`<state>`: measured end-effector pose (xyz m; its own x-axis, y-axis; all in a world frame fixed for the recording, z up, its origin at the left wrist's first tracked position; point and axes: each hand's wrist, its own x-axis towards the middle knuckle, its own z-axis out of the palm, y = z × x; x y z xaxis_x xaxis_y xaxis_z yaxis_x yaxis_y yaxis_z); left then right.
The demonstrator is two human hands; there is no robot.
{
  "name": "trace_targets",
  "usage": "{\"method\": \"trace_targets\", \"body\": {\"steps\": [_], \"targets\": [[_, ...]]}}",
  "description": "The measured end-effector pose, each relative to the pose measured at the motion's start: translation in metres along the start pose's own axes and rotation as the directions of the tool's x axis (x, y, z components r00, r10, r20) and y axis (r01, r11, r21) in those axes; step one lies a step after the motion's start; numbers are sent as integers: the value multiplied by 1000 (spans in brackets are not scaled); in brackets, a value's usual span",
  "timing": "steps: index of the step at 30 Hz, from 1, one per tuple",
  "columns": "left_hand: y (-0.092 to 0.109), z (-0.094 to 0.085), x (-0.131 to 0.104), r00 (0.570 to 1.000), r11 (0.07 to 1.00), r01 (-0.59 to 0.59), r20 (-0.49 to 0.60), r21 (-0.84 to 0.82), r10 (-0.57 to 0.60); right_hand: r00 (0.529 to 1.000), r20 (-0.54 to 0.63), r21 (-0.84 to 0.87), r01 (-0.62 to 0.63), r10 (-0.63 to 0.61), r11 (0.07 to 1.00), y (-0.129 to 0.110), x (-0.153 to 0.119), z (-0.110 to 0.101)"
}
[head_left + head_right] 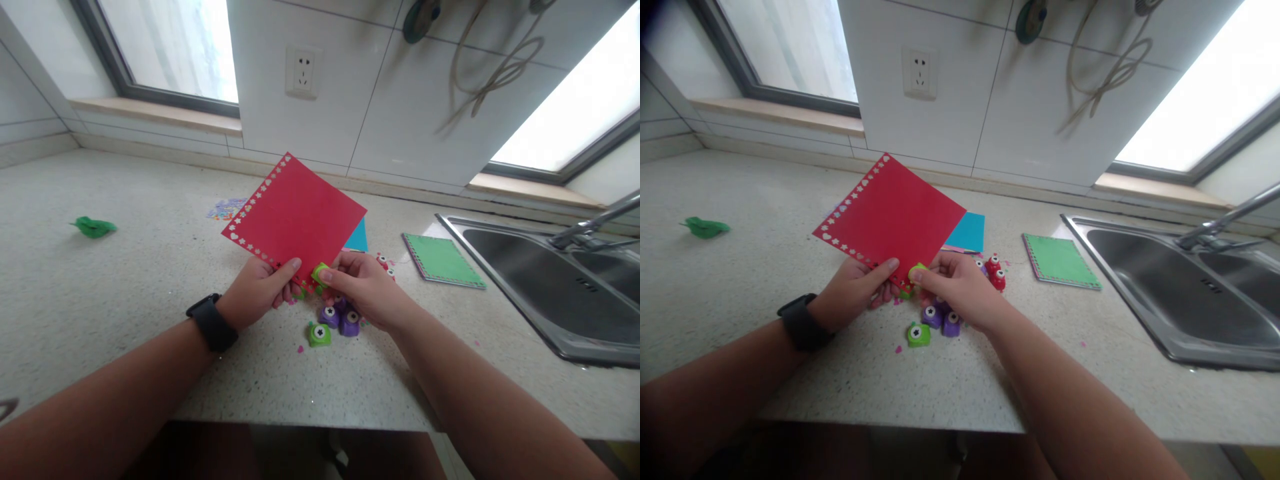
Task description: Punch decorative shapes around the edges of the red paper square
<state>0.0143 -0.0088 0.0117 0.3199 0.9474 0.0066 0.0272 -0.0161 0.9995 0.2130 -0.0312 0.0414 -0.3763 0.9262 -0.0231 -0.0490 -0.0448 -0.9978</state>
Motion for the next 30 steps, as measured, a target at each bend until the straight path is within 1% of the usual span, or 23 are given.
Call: {"method": "trace_targets", "body": {"steps": [4,7,9,10,11,12,13,15,17,20,22,25,27,30], "targets": [[-1,-1,1,999,1000,2,-32,-6,-2,997,-70,1,-12,12,1000,-1,-2,-9],[-4,-2,2,999,999,-4,-41,-33,3,989,-147,-18,2,-4,1000,-4,-3,-16],[-6,-3,3,999,998,-17,-42,-61,14,980,-191,-113,39,-60,993,-7,-3,-17],[-6,-3,3,999,996,-25,-48,-83,21,975,-198,-199,61,-101,978,-9,-4,-17],[-6,-4,4,998,993,-34,-57,-111,27,970,-193,-310,82,-147,947,-10,-4,-17],[-6,-4,5,997,989,-40,-68,-145,30,965,-175,-432,103,-195,896,-11,-5,-16],[-6,-4,6,996,982,-47,-80,-183,32,959,-150,-548,123,-242,827,-12,-5,-15],[-5,-4,8,995,962,-65,-95,-265,41,946,-79,-719,165,-315,675,-12,-7,-13],[-4,-4,9,995,935,-81,-85,-344,55,939,24,-822,215,-344,527,-11,-8,-10],[-3,-4,10,996,901,-81,-58,-427,62,944,155,-897,258,-291,359,-12,-10,-4],[-1,-4,10,997,888,-69,-50,-454,52,948,207,-915,274,-240,295,-13,-11,0],[1,-3,9,998,874,-54,-52,-482,33,948,254,-924,297,-193,241,-16,-12,5],[1,-3,8,998,864,-51,-56,-501,26,949,260,-934,294,-176,203,-16,-13,7],[0,-4,7,999,854,-38,-24,-519,30,955,263,-949,282,-137,141,-16,-13,9]]}}
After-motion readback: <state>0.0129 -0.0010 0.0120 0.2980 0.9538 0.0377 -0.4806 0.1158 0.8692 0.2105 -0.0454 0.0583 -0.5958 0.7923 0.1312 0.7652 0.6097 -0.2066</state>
